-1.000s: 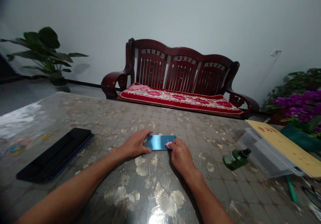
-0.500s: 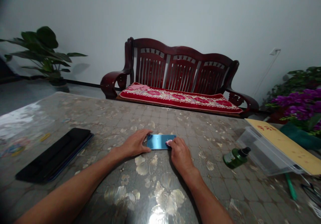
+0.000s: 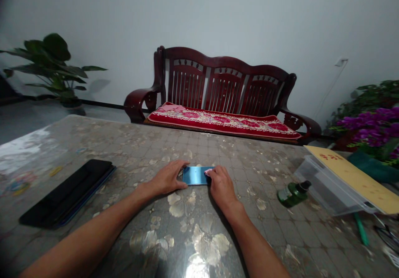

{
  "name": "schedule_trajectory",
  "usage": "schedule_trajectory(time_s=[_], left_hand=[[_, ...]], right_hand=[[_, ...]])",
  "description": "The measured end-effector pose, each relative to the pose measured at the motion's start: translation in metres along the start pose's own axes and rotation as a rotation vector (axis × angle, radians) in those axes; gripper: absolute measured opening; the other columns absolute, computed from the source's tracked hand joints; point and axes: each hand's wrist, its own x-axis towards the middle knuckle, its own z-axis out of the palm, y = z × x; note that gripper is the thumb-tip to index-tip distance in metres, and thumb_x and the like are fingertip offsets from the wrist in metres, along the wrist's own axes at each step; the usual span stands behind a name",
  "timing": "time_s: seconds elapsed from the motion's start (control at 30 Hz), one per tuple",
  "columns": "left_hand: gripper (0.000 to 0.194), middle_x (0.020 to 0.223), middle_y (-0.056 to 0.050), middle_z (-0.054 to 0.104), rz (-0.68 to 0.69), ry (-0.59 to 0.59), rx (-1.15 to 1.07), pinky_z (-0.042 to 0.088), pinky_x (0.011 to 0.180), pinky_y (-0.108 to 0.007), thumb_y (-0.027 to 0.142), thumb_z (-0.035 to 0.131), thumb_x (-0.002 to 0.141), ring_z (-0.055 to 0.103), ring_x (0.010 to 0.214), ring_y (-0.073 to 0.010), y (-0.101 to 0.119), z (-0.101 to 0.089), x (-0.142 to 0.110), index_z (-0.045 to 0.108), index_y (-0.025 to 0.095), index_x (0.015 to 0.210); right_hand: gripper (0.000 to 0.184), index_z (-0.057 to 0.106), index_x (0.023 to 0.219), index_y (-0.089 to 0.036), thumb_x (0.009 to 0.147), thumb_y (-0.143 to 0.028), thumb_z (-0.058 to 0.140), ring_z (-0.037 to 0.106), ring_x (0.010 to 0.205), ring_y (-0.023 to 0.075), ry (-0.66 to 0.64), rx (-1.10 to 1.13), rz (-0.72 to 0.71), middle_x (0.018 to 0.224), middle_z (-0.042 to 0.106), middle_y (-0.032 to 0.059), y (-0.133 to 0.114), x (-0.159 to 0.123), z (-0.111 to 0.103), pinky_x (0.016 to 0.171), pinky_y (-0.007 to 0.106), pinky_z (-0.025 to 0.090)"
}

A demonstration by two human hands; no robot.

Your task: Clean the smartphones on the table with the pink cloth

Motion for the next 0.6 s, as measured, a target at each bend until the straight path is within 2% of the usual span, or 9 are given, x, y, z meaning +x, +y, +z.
schedule_trajectory(time_s=[0.17,0.37,0.43,0.6], left_hand=[[0.072,0.133,-0.011,0.062,0.006,0.005,0.014,0.045,0.105,-0.041,0.033,0.085,0.065,0.058,0.122,-0.0315,-0.002,0.001,0.000,0.055,0.021,0.130],[0.071,0.133,-0.011,0.062,0.022,0.011,0.023,0.045,0.105,-0.040,0.033,0.083,0.067,0.058,0.122,-0.0301,-0.003,0.002,0.000,0.055,0.021,0.131],[0.070,0.133,-0.010,0.062,0.021,0.010,0.016,0.045,0.104,-0.040,0.033,0.083,0.067,0.058,0.121,-0.0302,-0.003,0.002,0.000,0.055,0.022,0.131],[0.069,0.131,-0.010,0.062,0.014,0.013,0.021,0.045,0.104,-0.041,0.032,0.084,0.066,0.058,0.121,-0.0310,-0.002,0.002,0.000,0.055,0.022,0.129]], right_hand=[[0.033,0.073,0.109,-0.024,0.096,-0.007,0.048,0.059,0.094,0.0197,-0.064,0.086,-0.143,0.099,0.067,0.0069,-0.018,0.002,0.004,0.084,0.030,0.049],[0.037,0.076,0.102,-0.022,0.092,-0.003,0.045,0.058,0.091,0.0213,0.021,-0.075,0.039,0.092,0.067,0.0080,0.012,0.005,0.001,0.083,0.031,0.048],[0.039,0.076,0.103,-0.022,0.092,-0.002,0.044,0.057,0.091,0.0214,0.029,-0.080,0.056,0.092,0.067,0.0082,0.015,0.006,0.002,0.084,0.031,0.048],[0.031,0.074,0.108,-0.022,0.096,-0.009,0.049,0.058,0.094,0.0202,-0.041,0.090,-0.122,0.097,0.068,0.0076,-0.010,0.005,0.008,0.083,0.030,0.048]])
